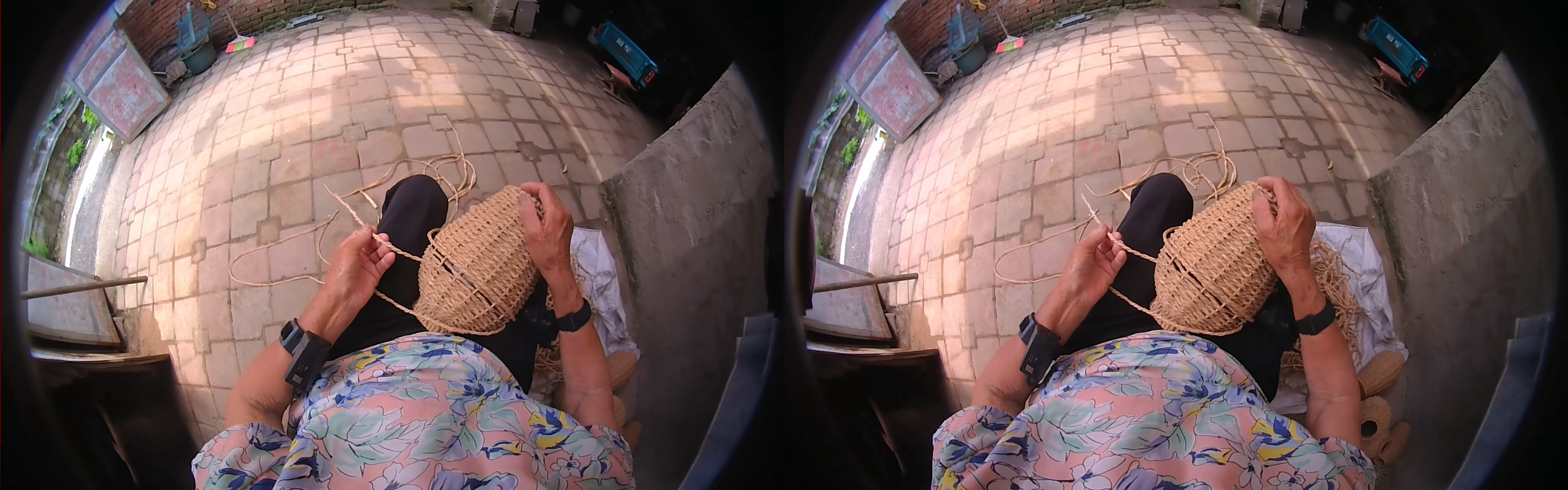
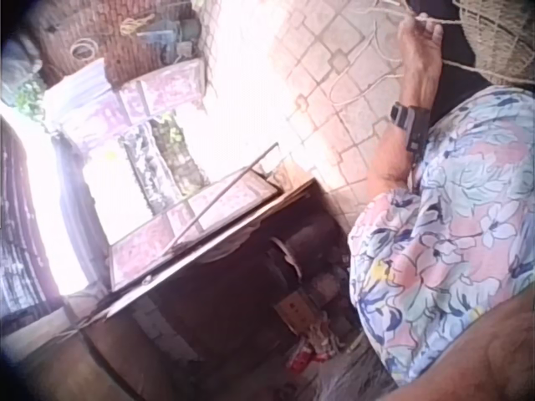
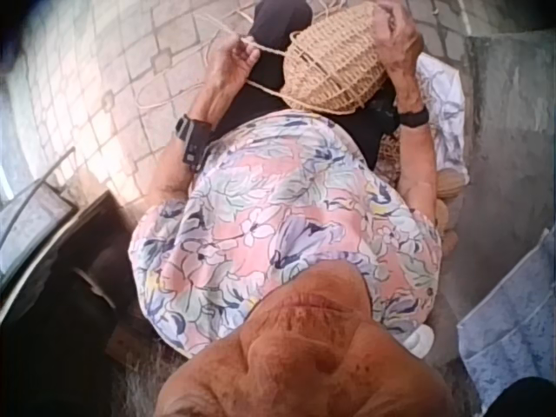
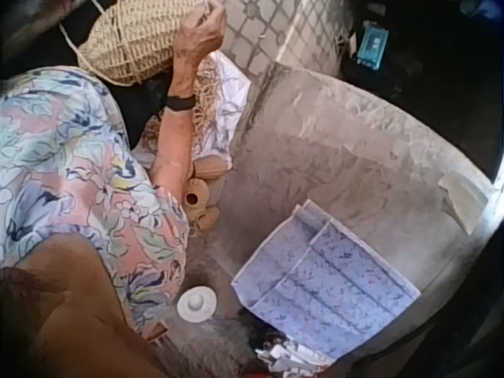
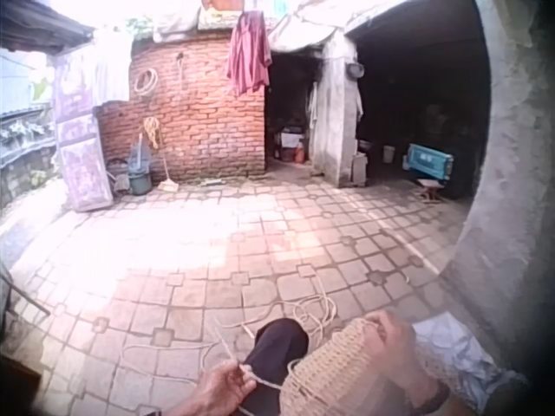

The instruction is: The recorder is weaving a basket or container using thin fibers or straw.

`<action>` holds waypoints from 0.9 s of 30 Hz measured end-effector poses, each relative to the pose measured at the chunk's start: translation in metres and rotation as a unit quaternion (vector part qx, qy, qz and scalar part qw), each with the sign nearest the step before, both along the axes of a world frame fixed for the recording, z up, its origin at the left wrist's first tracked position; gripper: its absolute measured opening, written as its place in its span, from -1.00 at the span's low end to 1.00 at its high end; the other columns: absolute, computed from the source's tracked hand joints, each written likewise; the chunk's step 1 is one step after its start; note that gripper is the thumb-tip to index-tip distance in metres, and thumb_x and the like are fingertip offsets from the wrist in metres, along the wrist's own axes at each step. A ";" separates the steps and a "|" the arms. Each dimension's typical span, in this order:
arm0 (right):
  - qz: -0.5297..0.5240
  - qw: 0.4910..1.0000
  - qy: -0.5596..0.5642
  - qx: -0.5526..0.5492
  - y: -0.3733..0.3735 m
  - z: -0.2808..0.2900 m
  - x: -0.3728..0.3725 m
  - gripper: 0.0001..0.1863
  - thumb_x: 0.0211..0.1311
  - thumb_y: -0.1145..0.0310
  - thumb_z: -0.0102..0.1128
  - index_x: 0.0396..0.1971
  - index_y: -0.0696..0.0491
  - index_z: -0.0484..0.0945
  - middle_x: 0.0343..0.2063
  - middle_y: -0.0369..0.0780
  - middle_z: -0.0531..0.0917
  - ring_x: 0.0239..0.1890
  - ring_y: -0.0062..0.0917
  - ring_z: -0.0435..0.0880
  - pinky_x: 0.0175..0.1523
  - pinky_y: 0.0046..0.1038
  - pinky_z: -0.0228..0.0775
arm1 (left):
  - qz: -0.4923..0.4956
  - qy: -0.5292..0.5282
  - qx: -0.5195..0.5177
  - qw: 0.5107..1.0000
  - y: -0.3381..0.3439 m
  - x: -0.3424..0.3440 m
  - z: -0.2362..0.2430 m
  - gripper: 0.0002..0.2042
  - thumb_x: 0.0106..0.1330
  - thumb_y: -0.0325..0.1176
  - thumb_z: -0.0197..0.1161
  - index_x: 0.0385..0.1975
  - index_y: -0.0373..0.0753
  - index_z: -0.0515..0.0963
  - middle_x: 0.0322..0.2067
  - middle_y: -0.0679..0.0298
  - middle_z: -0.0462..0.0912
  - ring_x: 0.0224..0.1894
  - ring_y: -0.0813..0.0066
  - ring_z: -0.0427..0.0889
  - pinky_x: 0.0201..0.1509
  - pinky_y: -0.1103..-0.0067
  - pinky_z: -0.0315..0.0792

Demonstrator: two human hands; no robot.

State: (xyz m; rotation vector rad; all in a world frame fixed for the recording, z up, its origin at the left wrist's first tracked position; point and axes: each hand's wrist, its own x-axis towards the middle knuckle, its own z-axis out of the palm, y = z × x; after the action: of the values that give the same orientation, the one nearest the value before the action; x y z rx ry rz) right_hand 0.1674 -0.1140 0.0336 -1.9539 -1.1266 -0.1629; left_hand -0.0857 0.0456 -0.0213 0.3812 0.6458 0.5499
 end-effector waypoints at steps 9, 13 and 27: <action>0.001 1.000 -0.008 0.003 -0.001 0.000 -0.002 -0.78 0.19 0.38 0.11 -0.20 0.15 0.54 -0.29 -0.06 0.64 -0.24 -0.15 0.64 -0.12 -0.27 0.46 | -0.273 0.108 0.110 0.950 -0.014 0.019 0.023 -0.87 0.39 -0.32 0.22 -0.25 -0.25 0.55 -0.48 0.39 0.62 -0.47 0.67 0.59 -0.38 0.70 0.53; 0.001 1.000 -0.009 0.010 -0.004 0.002 -0.003 -0.77 0.18 0.39 0.11 -0.19 0.15 0.54 -0.29 -0.06 0.64 -0.25 -0.16 0.64 -0.13 -0.27 0.46 | -0.280 0.183 0.168 0.927 -0.016 0.022 0.027 -0.87 0.35 -0.32 0.27 -0.27 -0.23 0.53 -0.47 0.38 0.63 -0.47 0.68 0.58 -0.37 0.66 0.52; -0.001 0.998 -0.040 0.040 -0.011 0.006 -0.007 -0.78 0.16 0.40 0.15 -0.19 0.13 0.55 -0.31 -0.07 0.64 -0.27 -0.17 0.63 -0.15 -0.27 0.45 | -0.322 0.166 0.164 0.918 -0.012 0.026 0.037 -0.87 0.35 -0.38 0.26 -0.26 -0.30 0.55 -0.43 0.30 0.64 -0.48 0.62 0.59 -0.39 0.64 0.53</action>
State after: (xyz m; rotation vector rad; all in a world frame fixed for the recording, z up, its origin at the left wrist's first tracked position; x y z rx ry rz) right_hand 0.1604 -0.1248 0.0400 -1.8918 -1.1512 -0.2851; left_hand -0.0593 0.0338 0.0158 0.9771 0.7057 -0.0505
